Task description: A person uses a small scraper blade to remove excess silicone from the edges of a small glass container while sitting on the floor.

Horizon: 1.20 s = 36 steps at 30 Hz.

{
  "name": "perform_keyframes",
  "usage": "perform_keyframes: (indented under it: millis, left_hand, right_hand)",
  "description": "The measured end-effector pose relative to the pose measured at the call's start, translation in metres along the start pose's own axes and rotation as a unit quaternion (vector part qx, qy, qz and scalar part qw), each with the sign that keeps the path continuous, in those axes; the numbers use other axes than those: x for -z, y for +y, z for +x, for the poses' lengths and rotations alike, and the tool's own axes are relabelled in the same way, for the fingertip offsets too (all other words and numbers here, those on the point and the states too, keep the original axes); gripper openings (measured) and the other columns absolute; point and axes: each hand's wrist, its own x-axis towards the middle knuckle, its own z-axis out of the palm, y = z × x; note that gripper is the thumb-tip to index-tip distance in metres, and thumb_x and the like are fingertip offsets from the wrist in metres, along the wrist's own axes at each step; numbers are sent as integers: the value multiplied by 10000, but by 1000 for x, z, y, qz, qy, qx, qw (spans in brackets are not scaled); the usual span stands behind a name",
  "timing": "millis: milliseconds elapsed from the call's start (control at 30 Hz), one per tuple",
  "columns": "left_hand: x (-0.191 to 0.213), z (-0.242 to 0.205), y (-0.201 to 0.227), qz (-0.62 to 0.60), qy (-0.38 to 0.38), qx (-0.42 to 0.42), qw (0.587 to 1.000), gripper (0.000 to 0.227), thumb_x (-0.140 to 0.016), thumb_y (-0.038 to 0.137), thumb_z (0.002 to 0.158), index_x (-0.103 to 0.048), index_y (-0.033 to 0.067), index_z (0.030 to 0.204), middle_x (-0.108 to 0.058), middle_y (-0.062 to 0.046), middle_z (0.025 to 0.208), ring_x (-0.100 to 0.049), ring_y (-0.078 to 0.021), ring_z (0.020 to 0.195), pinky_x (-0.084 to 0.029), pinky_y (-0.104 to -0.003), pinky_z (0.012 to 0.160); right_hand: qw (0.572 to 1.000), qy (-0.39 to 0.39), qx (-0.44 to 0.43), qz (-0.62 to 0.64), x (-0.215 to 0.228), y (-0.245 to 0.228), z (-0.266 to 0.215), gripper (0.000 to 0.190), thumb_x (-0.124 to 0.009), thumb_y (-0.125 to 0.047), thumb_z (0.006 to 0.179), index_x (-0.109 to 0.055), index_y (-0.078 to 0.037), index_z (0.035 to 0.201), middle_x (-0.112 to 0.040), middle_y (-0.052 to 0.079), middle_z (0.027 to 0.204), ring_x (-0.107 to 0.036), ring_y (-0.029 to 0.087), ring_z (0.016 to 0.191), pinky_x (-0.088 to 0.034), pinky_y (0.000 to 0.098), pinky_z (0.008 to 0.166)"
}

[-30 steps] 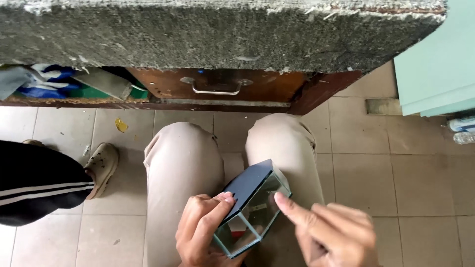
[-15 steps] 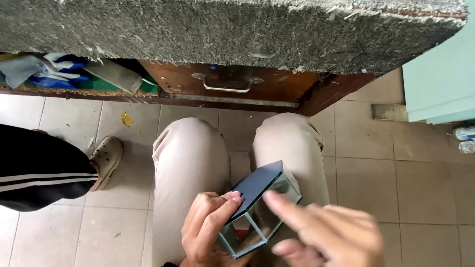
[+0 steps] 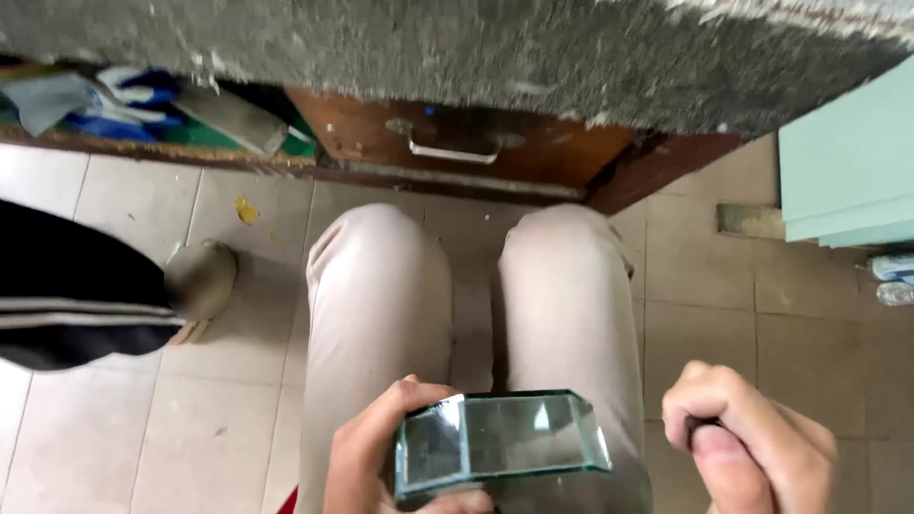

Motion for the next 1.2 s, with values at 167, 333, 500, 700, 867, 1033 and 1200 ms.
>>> perform_keyframes:
  millis: [167, 333, 500, 700, 867, 1033, 1200]
  left_hand:
    - [24, -46, -6, -15, -17, 57, 998, 602, -963, 442, 680, -775, 52, 1100, -880, -85, 895, -873, -220, 814, -659, -347, 797]
    - [37, -88, -7, -26, 70, 33, 997, 602, -896, 374, 669, -767, -7, 1117, -864, -109, 883, -830, -215, 792, -655, -328, 780]
    - [48, -108, 4, 60, 102, -18, 993, 598, -840, 303, 619, -741, 12, 1132, -850, -116, 907, -858, -242, 792, -678, -332, 792]
    - [47, -116, 14, 156, 102, -121, 975, 561, -898, 509, 745, -751, 71, 1064, -803, -46, 873, -838, -212, 790, -684, -347, 761]
    - [39, -134, 24, 179, 147, -158, 960, 558, -969, 438, 645, -769, 72, 1015, -773, -29, 803, -803, -180, 735, -662, -323, 721]
    - [49, -167, 23, 205, 176, -253, 929, 495, -959, 321, 679, -766, 21, 1022, -737, -55, 795, -746, -182, 692, -630, -314, 684]
    - [56, -208, 5, 275, 219, -281, 893, 543, -884, 361, 735, -737, -17, 1097, -777, -122, 892, -702, -219, 704, -621, -342, 725]
  right_hand:
    - [997, -69, -25, 19, -10, 14, -34, 156, -548, -125, 862, -689, -91, 805, -690, 10, 715, -514, 110, 607, -419, 229, 633]
    - [990, -120, 21, 65, -40, -14, -60, 172, -569, 18, 760, -681, -112, 773, -718, -11, 715, -577, 79, 589, -476, 193, 630]
    - [974, -121, 139, -135, -56, -44, -67, 286, -931, -370, 698, -797, -307, 942, -675, -149, 491, -510, 5, 334, -438, 211, 338]
    - [954, -156, 244, -75, -67, -91, -67, 204, -930, -260, 719, -913, -317, 915, -604, -155, 500, -510, -41, 382, -514, 138, 370]
    - [939, -146, 283, -127, -60, -104, -94, 155, -903, -270, 727, -900, -285, 882, -649, -142, 543, -587, -23, 409, -600, 159, 450]
    - [925, -153, 321, -133, -55, -119, -123, 104, -822, -261, 815, -893, -282, 887, -586, -142, 580, -551, -14, 436, -576, 174, 475]
    - [931, -107, 339, -90, -76, -133, -151, 87, -790, -151, 809, -855, -200, 778, -588, -119, 507, -508, -2, 418, -485, 191, 420]
